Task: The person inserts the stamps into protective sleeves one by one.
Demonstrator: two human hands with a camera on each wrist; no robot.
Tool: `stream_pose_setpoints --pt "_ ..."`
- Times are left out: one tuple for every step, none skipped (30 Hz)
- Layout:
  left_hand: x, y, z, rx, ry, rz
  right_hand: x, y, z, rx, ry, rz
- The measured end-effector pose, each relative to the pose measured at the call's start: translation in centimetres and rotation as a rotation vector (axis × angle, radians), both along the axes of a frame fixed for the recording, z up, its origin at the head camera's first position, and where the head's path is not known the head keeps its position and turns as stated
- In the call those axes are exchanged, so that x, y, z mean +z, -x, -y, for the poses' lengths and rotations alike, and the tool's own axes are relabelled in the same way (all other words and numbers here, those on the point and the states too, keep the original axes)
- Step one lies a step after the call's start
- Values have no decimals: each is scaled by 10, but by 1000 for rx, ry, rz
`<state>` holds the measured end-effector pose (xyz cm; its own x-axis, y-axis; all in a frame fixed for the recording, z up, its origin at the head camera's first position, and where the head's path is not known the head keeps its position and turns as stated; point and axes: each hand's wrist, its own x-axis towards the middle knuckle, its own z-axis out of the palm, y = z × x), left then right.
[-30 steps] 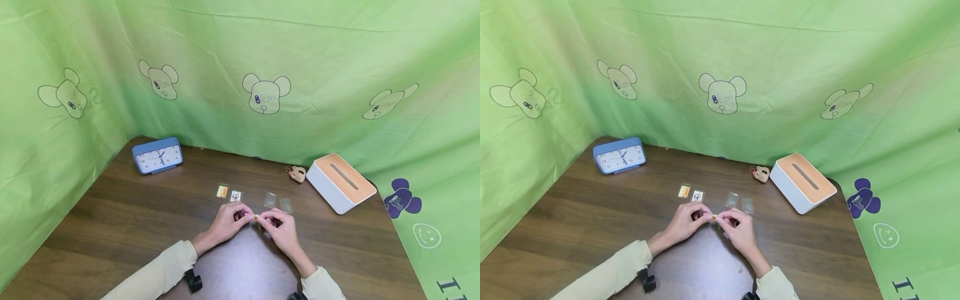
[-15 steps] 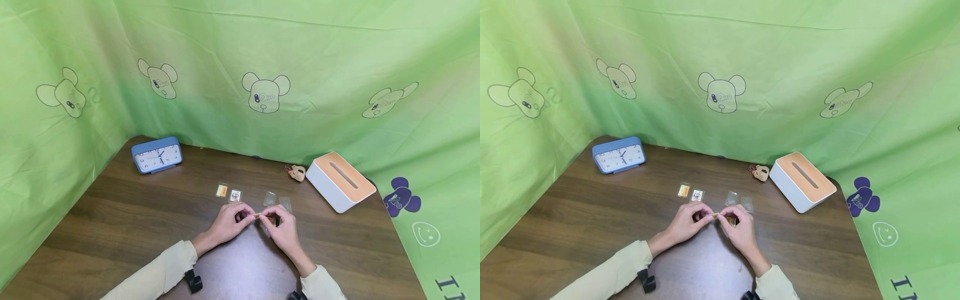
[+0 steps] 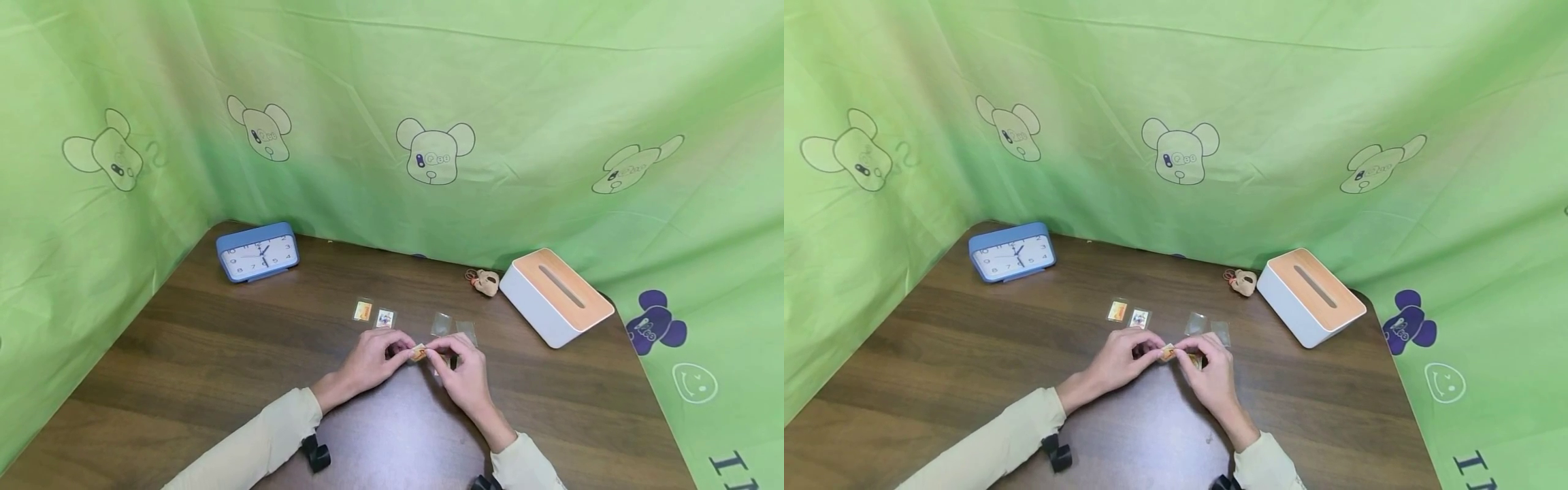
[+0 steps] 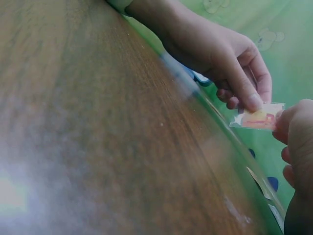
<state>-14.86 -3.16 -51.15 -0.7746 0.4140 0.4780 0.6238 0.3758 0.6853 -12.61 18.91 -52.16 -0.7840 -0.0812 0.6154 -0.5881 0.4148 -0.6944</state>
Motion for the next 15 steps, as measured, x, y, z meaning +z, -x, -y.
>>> stream_pose_setpoints --pt "0 1 1 4 12 2 0 1 -1 11 2 -3" --pt "0 2 1 10 21 5 0 2 -2 15 1 -4" --pt "0 2 2 23 33 4 0 3 -4 18 2 -8" --pt "0 3 2 37 45 -5 1 3 -5 16 2 -13" --pt "0 4 2 52 56 -16 1 3 -6 12 4 -15" --pt "-1 5 2 69 66 -27 2 3 -8 7 4 -24" --pt "-1 6 2 88 75 -40 2 3 -9 0 3 -34" --pt "-1 6 2 109 86 -56 1 3 -11 -8 0 -43" --pt "-1 7 1 131 96 -74 1 3 -13 -13 0 -52" --pt "-1 8 1 150 102 -90 1 2 -15 -18 -1 -55" --pt "-1 9 0 170 106 -99 1 2 -16 -23 -3 -57" --pt "-1 10 -1 190 108 -107 1 2 -18 -28 -5 -55" --pt "-1 11 -2 210 110 -115 1 2 -20 -32 -9 -51" --pt "-2 12 -3 233 116 -123 1 2 -22 -35 -14 -47" --pt "-3 13 -4 253 122 -128 0 2 -24 -36 -20 -40"
